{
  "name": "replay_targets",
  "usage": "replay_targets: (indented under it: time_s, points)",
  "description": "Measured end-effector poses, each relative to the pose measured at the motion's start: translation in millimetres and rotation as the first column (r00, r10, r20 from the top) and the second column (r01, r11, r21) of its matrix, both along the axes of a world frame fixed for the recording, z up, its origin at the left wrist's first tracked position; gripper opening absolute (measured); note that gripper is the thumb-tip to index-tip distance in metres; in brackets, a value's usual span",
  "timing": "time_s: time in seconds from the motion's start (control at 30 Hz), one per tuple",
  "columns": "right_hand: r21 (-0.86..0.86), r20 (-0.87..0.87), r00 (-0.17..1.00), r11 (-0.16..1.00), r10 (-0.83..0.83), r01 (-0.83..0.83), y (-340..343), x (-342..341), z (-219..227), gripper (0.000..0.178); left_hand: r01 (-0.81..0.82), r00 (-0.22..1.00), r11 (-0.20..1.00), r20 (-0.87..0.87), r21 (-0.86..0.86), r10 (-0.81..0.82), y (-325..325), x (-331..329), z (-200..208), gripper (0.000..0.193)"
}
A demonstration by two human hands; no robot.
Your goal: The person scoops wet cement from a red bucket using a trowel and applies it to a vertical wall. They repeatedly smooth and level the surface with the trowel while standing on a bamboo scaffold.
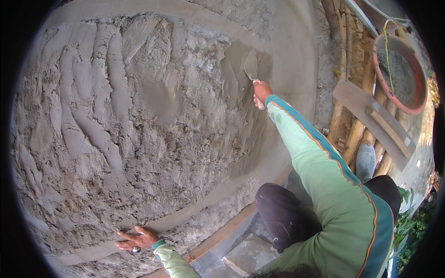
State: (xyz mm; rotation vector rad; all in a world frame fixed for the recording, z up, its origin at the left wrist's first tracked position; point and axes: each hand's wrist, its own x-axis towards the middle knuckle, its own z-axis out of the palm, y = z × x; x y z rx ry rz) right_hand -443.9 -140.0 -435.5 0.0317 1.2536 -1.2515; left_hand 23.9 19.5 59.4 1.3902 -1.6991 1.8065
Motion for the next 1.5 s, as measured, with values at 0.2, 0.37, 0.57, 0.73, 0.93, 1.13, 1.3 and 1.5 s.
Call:
replay_targets:
  time_s: [0.2, 0.37, 0.57, 0.73, 0.93, 1.13, 1.3, 1.5]
  points:
    - [0.022, 0.179, 0.981, 0.997, -0.077, 0.075, 2.0, 25.1, 9.3, 0.042, 0.025, 0.999, 1.000, -0.026, -0.001, -0.025, -1.3, 2.5, -1.8, 0.085]
    - [0.115, 0.235, 0.969, 0.992, -0.072, 0.045, 27.1, 76.7, 4.7, 0.040, 0.002, 1.000, 1.000, -0.018, -0.022, -0.002, -2.3, 6.6, 0.3, 0.085]
    - [0.062, 0.564, 0.816, 0.992, -0.127, 0.112, 78.0, 154.5, 24.7, 0.039, 0.032, 0.999, 0.999, 0.019, -0.020, -0.032, -6.6, 1.6, -2.0, 0.082]
    - [-0.025, 0.314, 0.949, 0.999, -0.021, 0.030, 130.8, 163.9, 50.3, 0.037, 0.024, 1.000, 0.999, 0.019, -0.026, -0.024, -2.9, 10.6, 0.4, 0.083]
    - [-0.067, -0.441, 0.897, 0.996, 0.026, -0.062, 72.3, 112.0, -2.7, 0.047, 0.018, 0.999, 1.000, -0.033, -0.008, -0.018, 4.1, 7.7, 1.0, 0.087]
    - [0.144, -0.301, 0.949, 0.988, 0.092, -0.050, 20.8, 37.1, -57.2, 0.043, 0.031, 0.998, 0.999, -0.052, 0.027, -0.030, -4.8, 11.9, -0.2, 0.087]
    - [0.212, 0.116, 0.990, 0.972, 0.075, -0.099, 29.3, 50.4, -58.3, 0.042, 0.040, 0.998, 0.999, -0.049, 0.021, -0.039, -4.0, 3.3, -2.7, 0.084]
    - [0.133, 0.351, 0.936, 0.988, 0.022, -0.073, 53.3, 97.2, -76.3, 0.042, 0.069, 0.996, 0.997, -0.064, 0.025, -0.067, -4.9, 8.2, -6.1, 0.083]
